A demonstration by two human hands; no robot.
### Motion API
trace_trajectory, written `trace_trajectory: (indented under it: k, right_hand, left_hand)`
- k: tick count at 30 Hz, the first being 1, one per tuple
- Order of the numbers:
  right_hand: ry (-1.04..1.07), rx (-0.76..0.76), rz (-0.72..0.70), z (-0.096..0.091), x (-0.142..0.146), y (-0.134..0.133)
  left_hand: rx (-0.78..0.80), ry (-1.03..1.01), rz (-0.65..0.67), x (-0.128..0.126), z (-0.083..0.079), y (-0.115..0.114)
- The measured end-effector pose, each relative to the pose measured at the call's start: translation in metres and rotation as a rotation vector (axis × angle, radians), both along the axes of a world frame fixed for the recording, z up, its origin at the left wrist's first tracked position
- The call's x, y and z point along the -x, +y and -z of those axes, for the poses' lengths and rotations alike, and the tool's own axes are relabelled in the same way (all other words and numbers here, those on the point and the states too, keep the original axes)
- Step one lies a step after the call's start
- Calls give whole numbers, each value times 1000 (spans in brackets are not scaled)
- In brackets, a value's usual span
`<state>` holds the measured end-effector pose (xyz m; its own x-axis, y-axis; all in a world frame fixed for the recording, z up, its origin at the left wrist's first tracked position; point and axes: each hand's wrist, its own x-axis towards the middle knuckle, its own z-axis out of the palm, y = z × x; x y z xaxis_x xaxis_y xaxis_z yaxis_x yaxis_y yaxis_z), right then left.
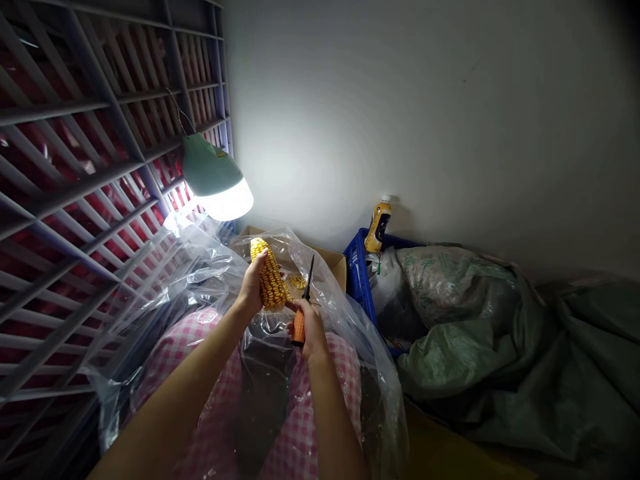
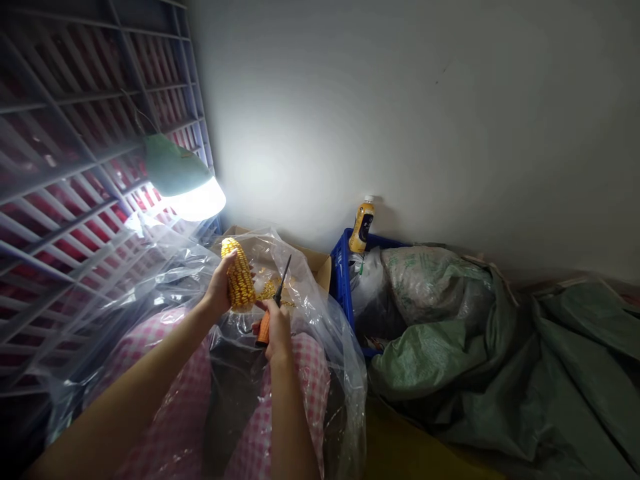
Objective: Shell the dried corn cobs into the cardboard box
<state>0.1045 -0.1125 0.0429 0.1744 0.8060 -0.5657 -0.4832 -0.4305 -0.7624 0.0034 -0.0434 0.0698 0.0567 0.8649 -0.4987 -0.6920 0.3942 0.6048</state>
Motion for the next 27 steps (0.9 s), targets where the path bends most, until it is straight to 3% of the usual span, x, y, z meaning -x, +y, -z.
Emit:
trace_trajectory:
  k: [7,18,24,27]
  right_hand:
    - [69,-33,-114,3,1,-1]
    - [-4,12,-91,8,8,1]
    - [14,23,-44,9,7,0]
    - [38,-4,-41,6,5,-1]
  left_hand:
    - [-72,73,24,0,9,3]
    - [-251,234,44,-6,11,-2]
    - [-32,150,87,-1,10,2]
    - [-56,169,44,0,12,3]
